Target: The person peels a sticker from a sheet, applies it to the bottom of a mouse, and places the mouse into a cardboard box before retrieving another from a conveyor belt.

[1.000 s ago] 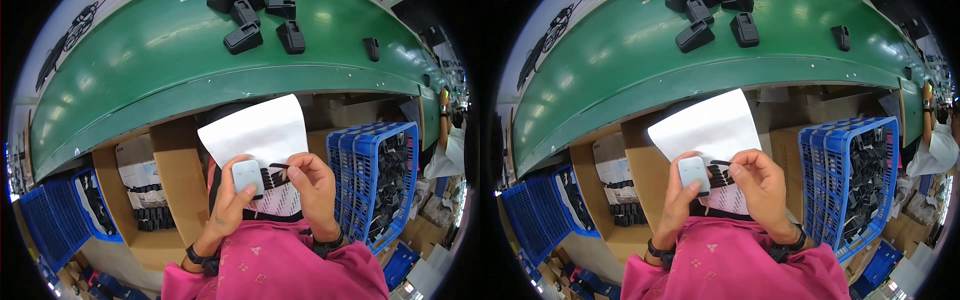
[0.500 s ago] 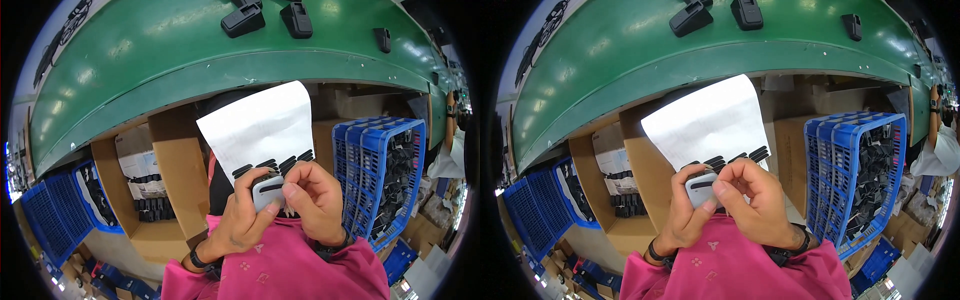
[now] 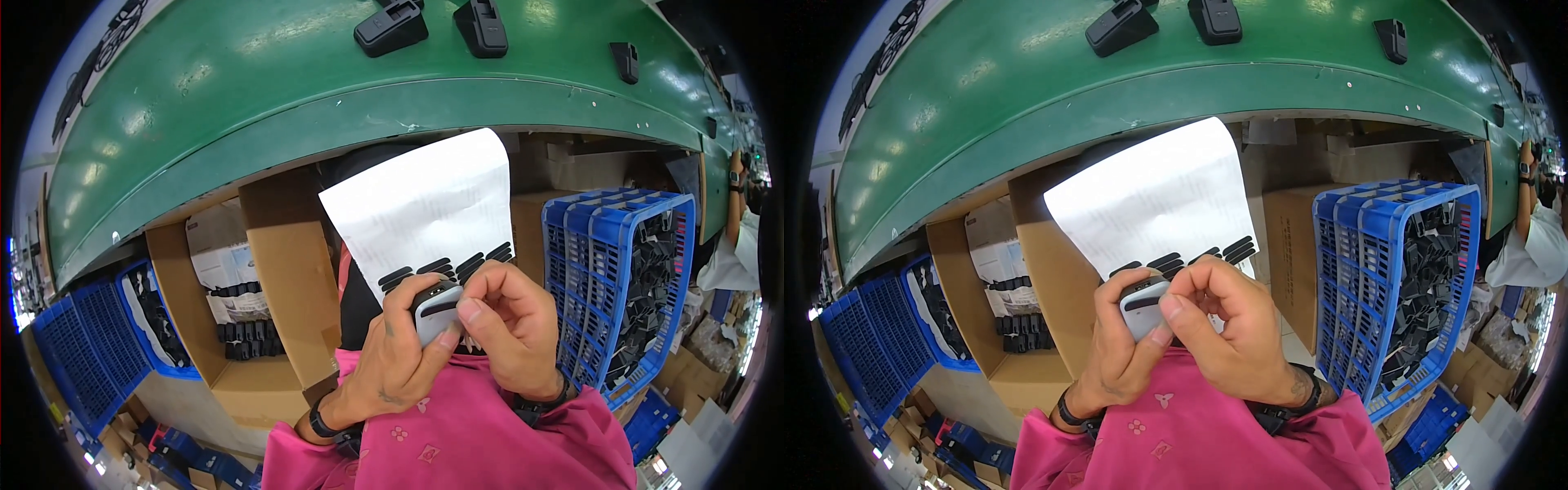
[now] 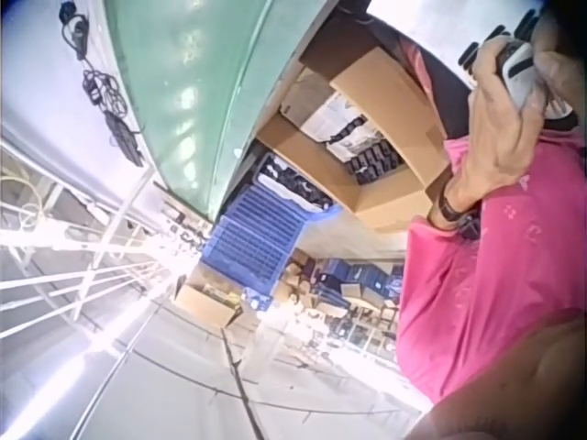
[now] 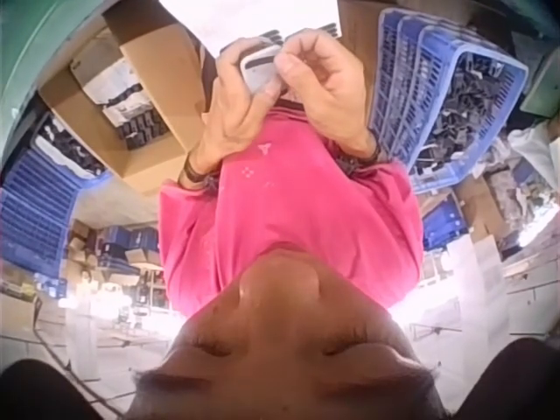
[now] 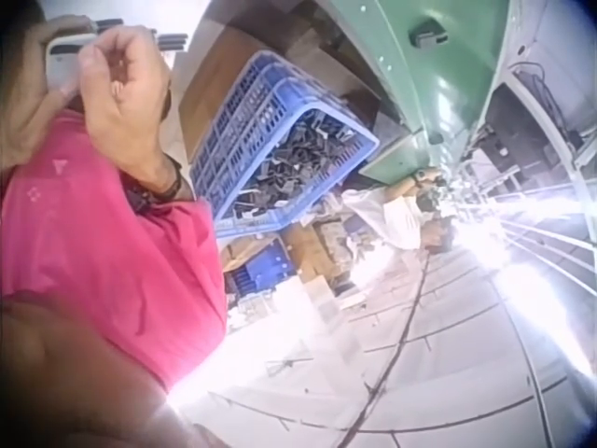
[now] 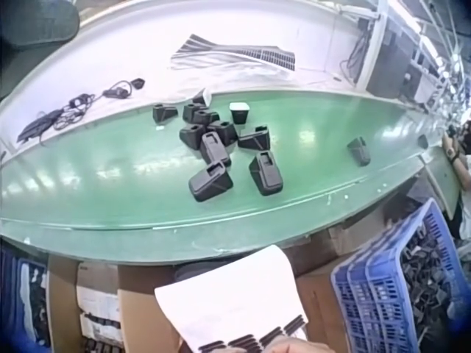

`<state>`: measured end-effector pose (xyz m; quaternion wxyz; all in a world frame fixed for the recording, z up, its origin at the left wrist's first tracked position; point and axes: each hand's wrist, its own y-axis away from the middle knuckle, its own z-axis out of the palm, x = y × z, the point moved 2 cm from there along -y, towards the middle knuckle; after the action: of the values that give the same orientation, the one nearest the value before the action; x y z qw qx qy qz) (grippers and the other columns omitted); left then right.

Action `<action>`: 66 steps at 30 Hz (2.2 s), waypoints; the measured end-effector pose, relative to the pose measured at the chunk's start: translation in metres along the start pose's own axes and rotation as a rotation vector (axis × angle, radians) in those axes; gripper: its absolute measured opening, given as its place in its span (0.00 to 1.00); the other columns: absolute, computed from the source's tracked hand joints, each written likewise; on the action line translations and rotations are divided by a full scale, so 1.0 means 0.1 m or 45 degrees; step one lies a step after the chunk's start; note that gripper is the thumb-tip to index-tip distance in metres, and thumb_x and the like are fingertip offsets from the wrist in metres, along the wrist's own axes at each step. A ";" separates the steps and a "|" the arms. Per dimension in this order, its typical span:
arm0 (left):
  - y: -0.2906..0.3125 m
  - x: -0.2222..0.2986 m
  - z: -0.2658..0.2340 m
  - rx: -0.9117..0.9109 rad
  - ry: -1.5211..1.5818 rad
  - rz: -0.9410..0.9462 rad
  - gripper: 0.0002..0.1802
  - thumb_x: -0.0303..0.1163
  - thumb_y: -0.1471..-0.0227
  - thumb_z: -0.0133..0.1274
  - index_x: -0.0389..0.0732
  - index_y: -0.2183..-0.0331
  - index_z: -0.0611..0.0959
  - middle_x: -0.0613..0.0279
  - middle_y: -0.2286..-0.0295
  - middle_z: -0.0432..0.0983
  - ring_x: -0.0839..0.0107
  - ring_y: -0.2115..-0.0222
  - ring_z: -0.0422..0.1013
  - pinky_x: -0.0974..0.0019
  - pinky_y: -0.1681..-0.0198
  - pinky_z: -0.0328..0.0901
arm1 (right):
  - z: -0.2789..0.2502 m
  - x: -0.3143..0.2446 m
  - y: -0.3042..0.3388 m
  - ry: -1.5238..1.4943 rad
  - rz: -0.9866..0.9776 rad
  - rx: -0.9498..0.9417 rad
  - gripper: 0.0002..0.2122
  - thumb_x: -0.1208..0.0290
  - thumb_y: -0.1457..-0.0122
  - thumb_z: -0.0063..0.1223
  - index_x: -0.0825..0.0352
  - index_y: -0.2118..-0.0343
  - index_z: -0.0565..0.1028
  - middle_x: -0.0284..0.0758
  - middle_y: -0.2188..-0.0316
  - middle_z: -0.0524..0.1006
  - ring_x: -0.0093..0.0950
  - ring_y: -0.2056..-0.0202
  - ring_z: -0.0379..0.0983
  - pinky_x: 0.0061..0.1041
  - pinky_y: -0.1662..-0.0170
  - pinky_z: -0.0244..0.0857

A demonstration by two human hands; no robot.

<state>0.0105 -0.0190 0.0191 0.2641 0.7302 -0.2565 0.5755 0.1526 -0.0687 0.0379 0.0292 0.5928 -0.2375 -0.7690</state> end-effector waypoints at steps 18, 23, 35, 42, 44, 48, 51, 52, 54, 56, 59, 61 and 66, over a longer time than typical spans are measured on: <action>0.00 0.03 0.01 0.053 -0.208 0.137 0.31 0.23 0.51 0.52 0.29 0.48 0.58 0.40 0.63 0.71 0.48 0.67 0.73 0.56 0.63 0.67 | 0.08 0.05 0.02 0.264 -0.178 0.134 0.03 0.83 0.44 0.50 0.72 0.70 0.68 0.29 0.74 0.70 0.13 0.75 0.66 0.12 0.71 0.62; 0.06 -0.03 0.05 0.044 0.197 -0.135 0.28 0.26 0.49 0.49 0.31 0.48 0.58 0.46 0.61 0.70 0.58 0.63 0.71 0.61 0.59 0.65 | -0.01 0.03 -0.08 0.075 -0.011 0.199 0.04 0.84 0.46 0.51 0.71 0.70 0.68 0.30 0.76 0.71 0.15 0.76 0.68 0.14 0.72 0.63; 0.40 -0.42 -0.47 0.387 0.878 -0.291 0.14 0.39 0.43 0.47 0.37 0.62 0.75 0.64 0.72 0.70 0.80 0.69 0.65 0.75 0.64 0.61 | -1.07 0.20 -0.78 -0.136 -0.125 0.765 0.19 0.62 0.39 0.47 0.67 0.49 0.68 0.35 0.58 0.73 0.17 0.78 0.63 0.10 0.77 0.53; 1.54 -1.57 -1.67 1.337 0.819 -0.139 0.21 0.40 0.42 0.35 0.44 0.49 0.66 0.64 0.62 0.68 0.74 0.64 0.68 0.69 0.66 0.68 | -1.96 0.17 -1.73 -0.578 -0.027 0.222 0.19 0.58 0.41 0.52 0.73 0.58 0.71 0.39 0.67 0.76 0.22 0.75 0.71 0.13 0.80 0.64; 2.01 -2.09 -2.09 1.383 0.834 -0.380 0.24 0.37 0.46 0.39 0.46 0.47 0.65 0.64 0.61 0.67 0.72 0.66 0.67 0.68 0.65 0.67 | -1.94 0.11 -1.81 -0.648 0.016 0.256 0.16 0.61 0.42 0.54 0.73 0.61 0.72 0.37 0.71 0.77 0.21 0.78 0.70 0.11 0.81 0.63; 2.73 -3.29 -2.44 1.083 -0.403 -0.691 0.31 0.36 0.52 0.55 0.39 0.48 0.63 0.48 0.69 0.74 0.60 0.66 0.73 0.60 0.63 0.65 | -2.16 0.12 -1.88 -0.577 -0.075 0.361 0.13 0.65 0.44 0.57 0.71 0.64 0.71 0.34 0.73 0.75 0.16 0.81 0.66 0.10 0.78 0.63; 2.83 -3.78 -2.36 0.943 -0.828 -1.098 0.36 0.35 0.59 0.63 0.39 0.50 0.66 0.42 0.66 0.75 0.49 0.62 0.72 0.54 0.62 0.66 | -2.40 0.14 -1.92 -0.463 -0.125 0.478 0.14 0.63 0.43 0.55 0.71 0.63 0.72 0.35 0.70 0.76 0.21 0.75 0.71 0.17 0.70 0.69; 2.80 -3.90 -2.34 0.935 -0.818 -1.090 0.36 0.35 0.59 0.63 0.39 0.50 0.66 0.42 0.66 0.75 0.49 0.62 0.72 0.54 0.62 0.66 | -2.38 0.15 -1.91 -0.441 -0.106 0.510 0.13 0.63 0.44 0.57 0.70 0.65 0.73 0.35 0.71 0.77 0.21 0.75 0.71 0.17 0.68 0.70; 2.74 -4.11 -2.22 0.740 -0.762 -1.400 0.30 0.33 0.62 0.64 0.40 0.56 0.69 0.40 0.57 0.70 0.41 0.61 0.70 0.49 0.60 0.66 | -2.33 0.10 -1.85 -0.400 -0.095 0.562 0.12 0.63 0.45 0.58 0.70 0.68 0.75 0.34 0.72 0.77 0.20 0.75 0.71 0.18 0.66 0.70; 2.77 -4.24 -2.12 0.750 -0.799 -1.281 0.27 0.28 0.63 0.64 0.38 0.60 0.70 0.42 0.59 0.71 0.42 0.60 0.70 0.49 0.60 0.66 | -2.29 0.10 -1.85 -0.294 -0.068 0.650 0.14 0.62 0.44 0.57 0.70 0.65 0.75 0.35 0.67 0.78 0.27 0.67 0.74 0.25 0.58 0.71; 2.89 -4.40 -2.07 0.784 -0.859 -1.234 0.26 0.26 0.62 0.63 0.40 0.58 0.71 0.47 0.61 0.72 0.45 0.62 0.71 0.50 0.62 0.67 | -2.09 0.09 -1.81 -0.365 0.021 0.653 0.17 0.59 0.44 0.56 0.70 0.61 0.74 0.36 0.63 0.78 0.31 0.60 0.74 0.32 0.52 0.69; 2.90 -4.45 -2.08 0.893 -0.743 -1.113 0.21 0.22 0.61 0.60 0.38 0.62 0.73 0.47 0.61 0.72 0.44 0.62 0.71 0.50 0.62 0.67 | -2.12 0.06 -1.80 -0.364 0.017 0.690 0.18 0.59 0.44 0.55 0.70 0.60 0.74 0.37 0.61 0.77 0.32 0.59 0.74 0.32 0.51 0.68; 2.77 -4.40 -2.04 0.866 -0.789 -1.074 0.14 0.20 0.57 0.54 0.37 0.64 0.75 0.45 0.63 0.72 0.43 0.63 0.70 0.49 0.62 0.66 | -2.10 0.05 -1.85 -0.362 0.013 0.704 0.19 0.58 0.44 0.55 0.69 0.58 0.73 0.37 0.59 0.77 0.32 0.58 0.73 0.33 0.50 0.68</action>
<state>-0.4114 -0.0508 -0.3451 0.1347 0.9449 0.1870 0.2325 0.3891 0.0243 -0.0798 -0.1630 0.4637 -0.4423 -0.7502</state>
